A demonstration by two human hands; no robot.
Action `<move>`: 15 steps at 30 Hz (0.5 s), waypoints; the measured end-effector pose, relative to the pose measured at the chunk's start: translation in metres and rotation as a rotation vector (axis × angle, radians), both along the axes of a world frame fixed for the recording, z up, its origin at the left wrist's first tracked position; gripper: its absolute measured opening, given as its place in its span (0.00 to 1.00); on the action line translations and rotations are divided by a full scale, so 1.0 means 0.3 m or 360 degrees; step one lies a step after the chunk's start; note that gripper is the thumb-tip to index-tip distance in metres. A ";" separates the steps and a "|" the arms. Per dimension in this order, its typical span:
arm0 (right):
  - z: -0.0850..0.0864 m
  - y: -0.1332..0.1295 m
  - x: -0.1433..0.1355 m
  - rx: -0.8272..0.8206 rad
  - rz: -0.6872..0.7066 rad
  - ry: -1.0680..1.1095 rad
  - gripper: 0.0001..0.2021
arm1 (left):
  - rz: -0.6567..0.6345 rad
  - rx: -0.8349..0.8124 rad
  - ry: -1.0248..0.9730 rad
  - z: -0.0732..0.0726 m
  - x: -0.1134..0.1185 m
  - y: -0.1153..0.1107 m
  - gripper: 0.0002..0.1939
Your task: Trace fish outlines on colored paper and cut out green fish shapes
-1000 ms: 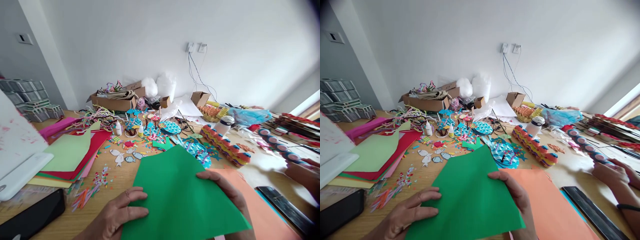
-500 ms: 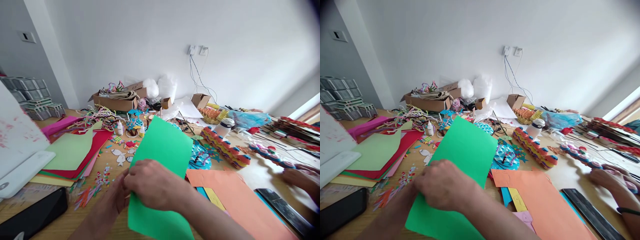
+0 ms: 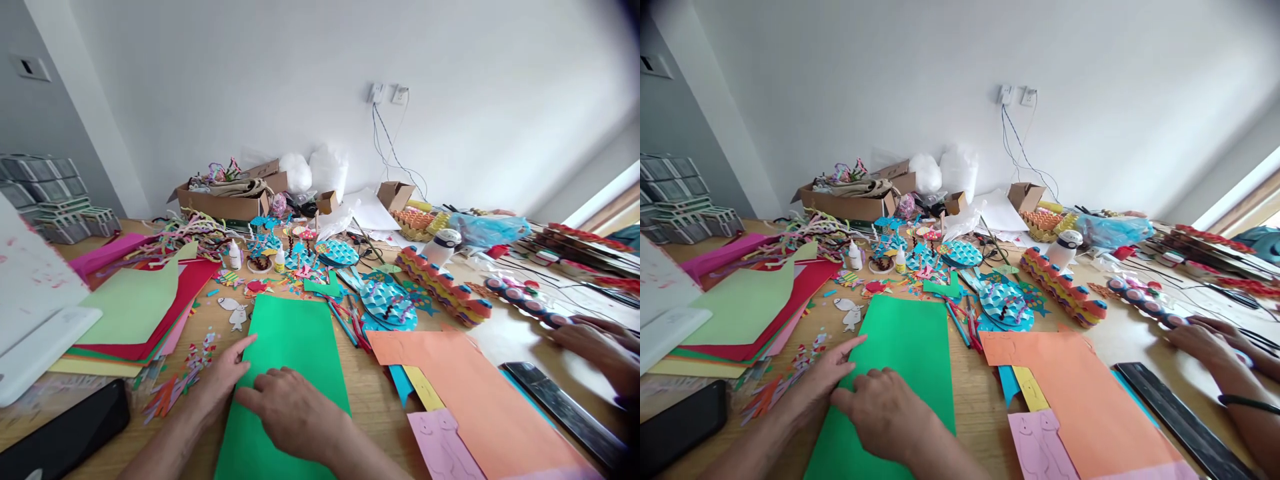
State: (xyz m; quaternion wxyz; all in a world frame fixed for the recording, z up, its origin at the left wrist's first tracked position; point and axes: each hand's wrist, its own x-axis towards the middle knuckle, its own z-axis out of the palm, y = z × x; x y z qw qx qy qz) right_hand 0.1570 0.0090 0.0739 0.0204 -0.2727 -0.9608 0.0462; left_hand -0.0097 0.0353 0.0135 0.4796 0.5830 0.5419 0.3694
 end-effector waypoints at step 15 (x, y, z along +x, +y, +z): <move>-0.274 -0.098 0.405 -0.0032 -0.1662 0.0362 0.18 | 0.0046 -0.0256 0.0007 0.008 0.119 -0.037 0.32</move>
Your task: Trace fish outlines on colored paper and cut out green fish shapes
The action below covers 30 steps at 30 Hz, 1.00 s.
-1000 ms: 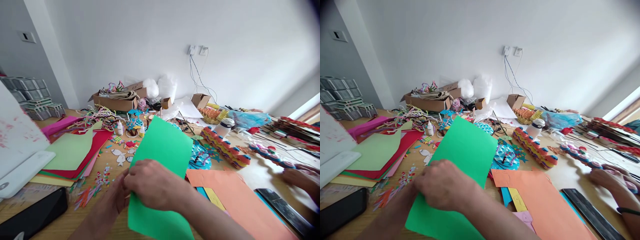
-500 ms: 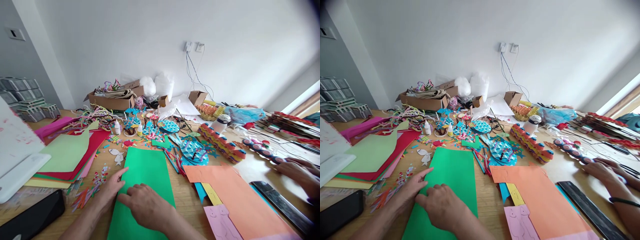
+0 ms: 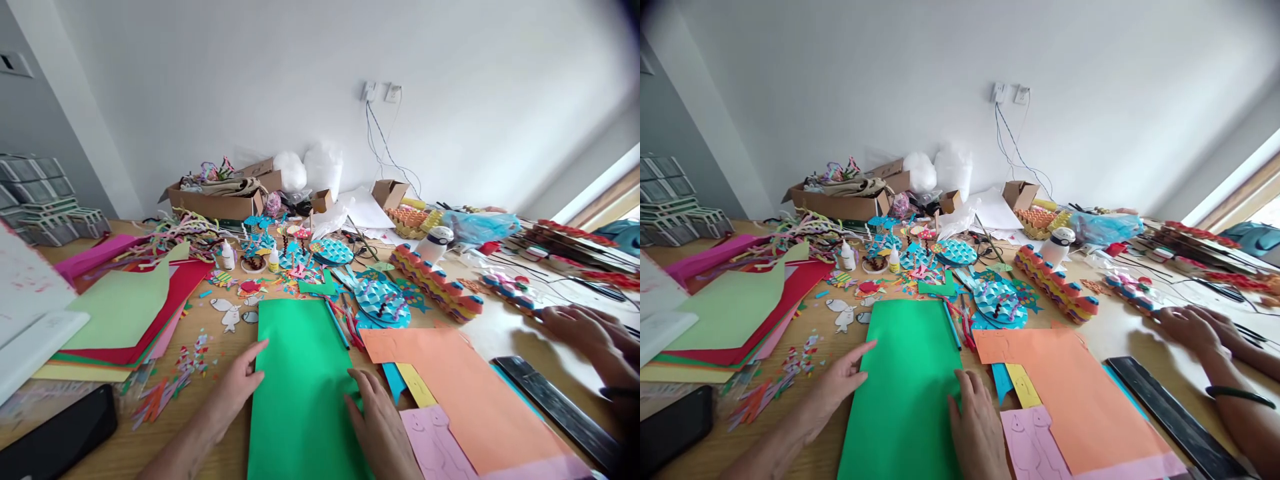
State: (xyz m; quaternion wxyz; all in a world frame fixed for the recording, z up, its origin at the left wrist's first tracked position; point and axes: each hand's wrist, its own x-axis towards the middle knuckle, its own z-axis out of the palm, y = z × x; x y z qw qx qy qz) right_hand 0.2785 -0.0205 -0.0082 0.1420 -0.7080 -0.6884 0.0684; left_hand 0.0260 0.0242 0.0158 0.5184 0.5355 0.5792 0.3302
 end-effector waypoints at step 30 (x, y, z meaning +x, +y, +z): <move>-0.019 0.006 -0.012 0.0261 0.0148 0.0013 0.14 | -0.0277 0.0495 0.1615 -0.016 -0.295 0.438 0.15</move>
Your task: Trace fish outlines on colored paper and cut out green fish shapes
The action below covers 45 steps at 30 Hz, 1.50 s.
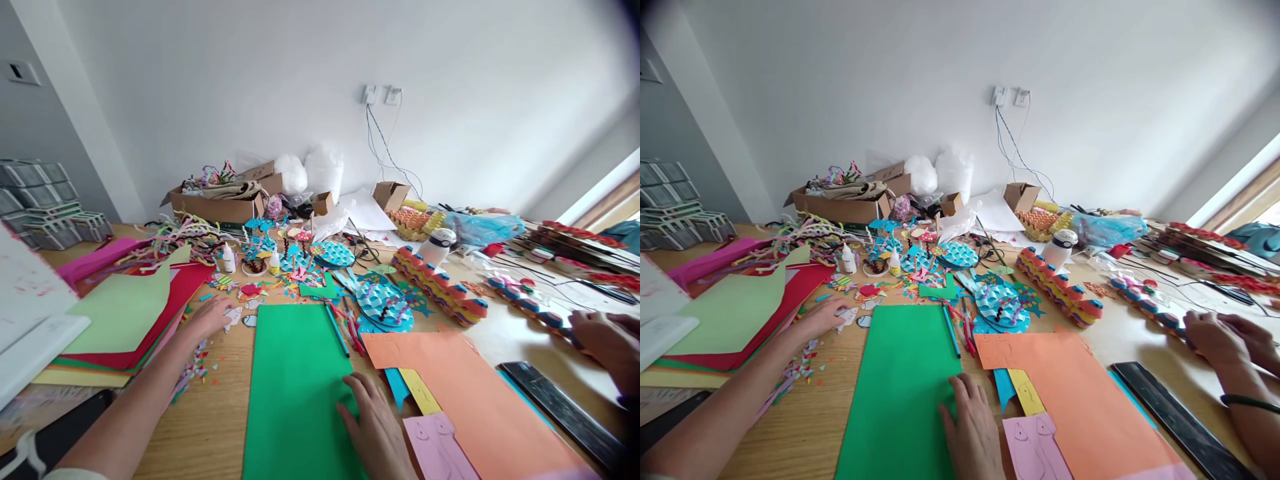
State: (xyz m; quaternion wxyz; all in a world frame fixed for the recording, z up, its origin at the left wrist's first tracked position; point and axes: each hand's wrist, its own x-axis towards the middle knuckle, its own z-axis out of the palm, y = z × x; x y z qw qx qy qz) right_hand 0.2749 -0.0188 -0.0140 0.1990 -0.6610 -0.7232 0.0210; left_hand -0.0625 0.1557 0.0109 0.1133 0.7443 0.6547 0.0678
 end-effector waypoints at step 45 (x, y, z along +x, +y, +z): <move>0.156 0.123 -0.017 -0.0549 -0.0019 0.0051 0.09 | 0.0114 0.0087 -0.0288 0.291 -0.096 0.108 0.15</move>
